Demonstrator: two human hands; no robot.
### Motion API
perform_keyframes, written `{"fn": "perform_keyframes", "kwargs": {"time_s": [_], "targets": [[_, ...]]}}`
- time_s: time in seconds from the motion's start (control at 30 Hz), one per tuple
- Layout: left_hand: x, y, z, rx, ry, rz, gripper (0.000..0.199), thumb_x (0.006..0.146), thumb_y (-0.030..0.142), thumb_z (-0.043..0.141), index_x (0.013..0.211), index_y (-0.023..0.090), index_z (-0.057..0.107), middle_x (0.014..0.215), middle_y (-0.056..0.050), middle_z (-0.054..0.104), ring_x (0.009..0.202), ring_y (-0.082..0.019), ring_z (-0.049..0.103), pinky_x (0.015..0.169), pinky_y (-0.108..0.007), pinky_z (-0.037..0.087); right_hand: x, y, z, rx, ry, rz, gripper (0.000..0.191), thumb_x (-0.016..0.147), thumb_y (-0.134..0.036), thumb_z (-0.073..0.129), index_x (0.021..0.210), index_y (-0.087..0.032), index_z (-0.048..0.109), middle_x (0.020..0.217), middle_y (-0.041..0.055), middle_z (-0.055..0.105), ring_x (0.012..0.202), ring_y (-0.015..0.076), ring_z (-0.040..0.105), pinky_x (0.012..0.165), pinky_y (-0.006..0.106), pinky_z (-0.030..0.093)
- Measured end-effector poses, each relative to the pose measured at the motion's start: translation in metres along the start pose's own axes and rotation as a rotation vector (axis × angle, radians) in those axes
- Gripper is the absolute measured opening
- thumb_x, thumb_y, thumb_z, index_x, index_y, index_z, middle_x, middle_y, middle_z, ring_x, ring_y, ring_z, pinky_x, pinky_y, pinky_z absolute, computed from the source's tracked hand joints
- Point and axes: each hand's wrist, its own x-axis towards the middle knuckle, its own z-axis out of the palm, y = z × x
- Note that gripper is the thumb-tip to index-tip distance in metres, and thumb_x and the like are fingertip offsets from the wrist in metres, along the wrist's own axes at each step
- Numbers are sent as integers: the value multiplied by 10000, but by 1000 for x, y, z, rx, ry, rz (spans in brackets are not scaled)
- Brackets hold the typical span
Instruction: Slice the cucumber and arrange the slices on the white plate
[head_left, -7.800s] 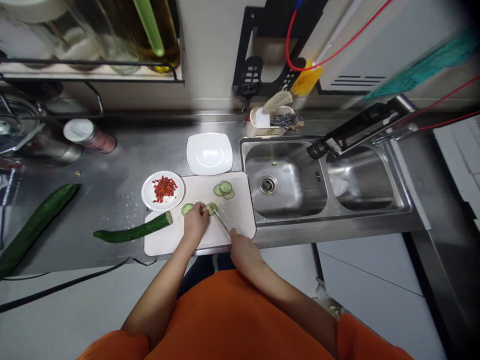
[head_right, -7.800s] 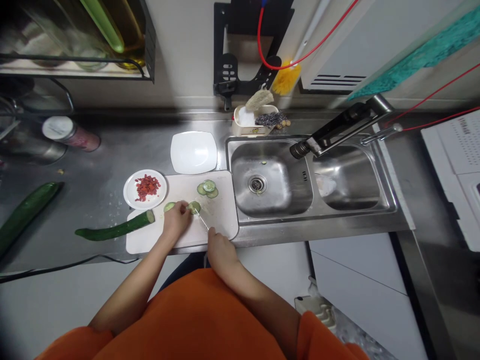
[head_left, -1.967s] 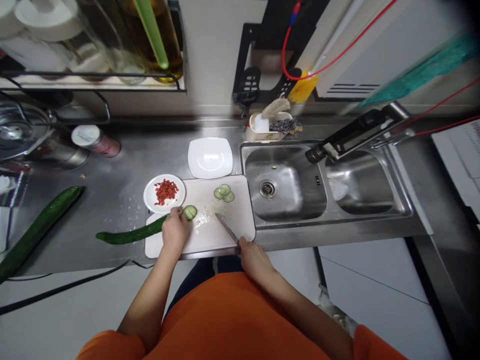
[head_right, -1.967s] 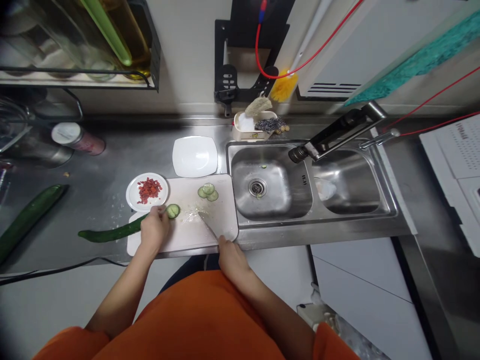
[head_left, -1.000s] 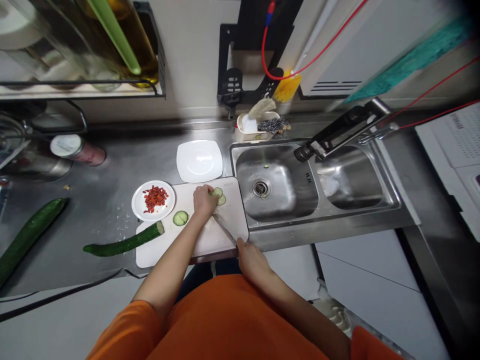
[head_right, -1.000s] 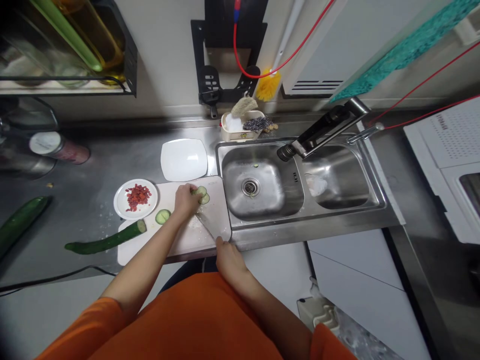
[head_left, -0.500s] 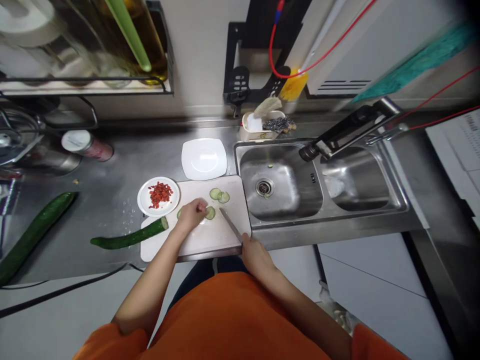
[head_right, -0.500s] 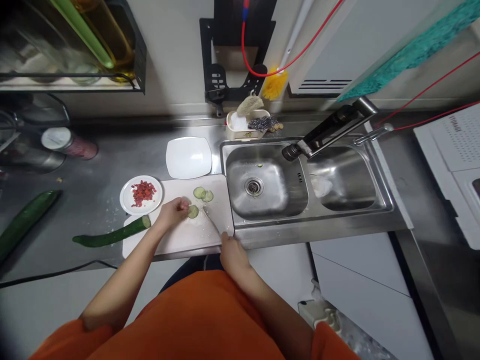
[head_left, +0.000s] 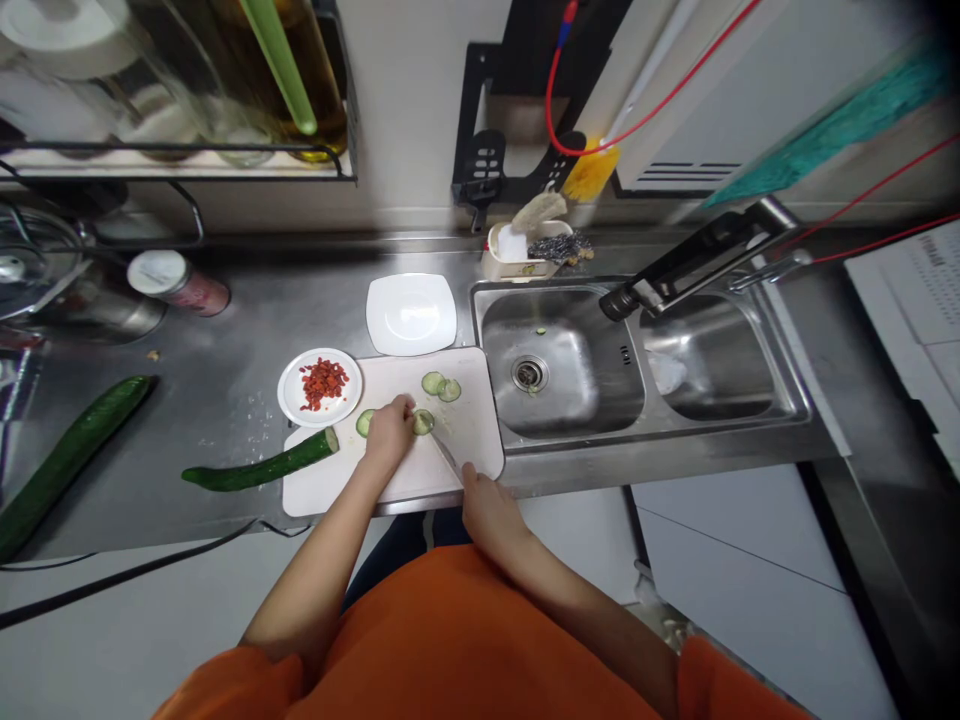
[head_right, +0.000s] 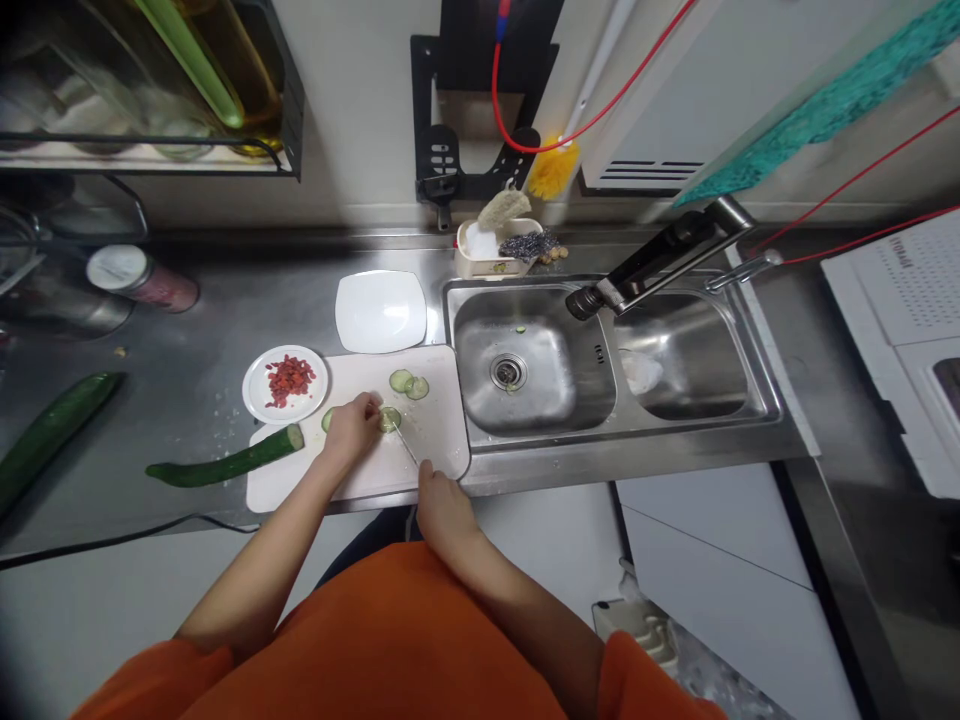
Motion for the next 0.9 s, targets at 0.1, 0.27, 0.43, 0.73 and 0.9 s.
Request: {"fn": "perform_keyframes", "kwargs": {"time_s": [0.1, 0.27, 0.43, 0.73, 0.9], "targets": [[1, -1, 1, -12, -3, -11, 219, 774, 148, 509, 962, 213, 600, 824, -33, 689, 761, -182, 627, 658, -257, 373, 1, -2, -1, 2, -2, 4, 369, 851, -7, 302, 1150, -140, 473, 939, 139, 659, 940, 234, 650, 716, 276, 452], [1, -2, 3, -35, 14, -6, 203, 772, 143, 519, 945, 211, 599, 799, -26, 682, 733, -174, 620, 645, -254, 366, 3, -5, -3, 6, -31, 11, 368, 855, -6, 305, 1159, -138, 465, 977, 158, 651, 974, 242, 637, 742, 294, 460], [2, -3, 5, -37, 22, -8, 212, 772, 151, 521, 962, 213, 593, 785, -27, 678, 733, -179, 615, 634, -255, 359, 3, -8, -3, -2, -36, 11, 386, 847, 10, 297, 1166, -131, 463, 980, 155, 655, 953, 245, 644, 729, 295, 462], [2, -3, 5, -50, 15, -3, 203, 776, 156, 526, 961, 212, 587, 809, -32, 686, 752, -181, 625, 661, -259, 376, 12, -11, 1, 36, -77, -9, 408, 830, 26, 319, 1196, -90, 456, 996, 170, 660, 976, 238, 636, 785, 296, 456], [1, -1, 4, -31, 22, -17, 205, 781, 149, 514, 962, 208, 590, 800, -36, 681, 752, -185, 629, 658, -264, 379, 14, -9, 4, 42, -74, -35, 478, 834, 17, 318, 1303, -33, 394, 997, 194, 660, 1026, 259, 621, 823, 317, 457]]}}
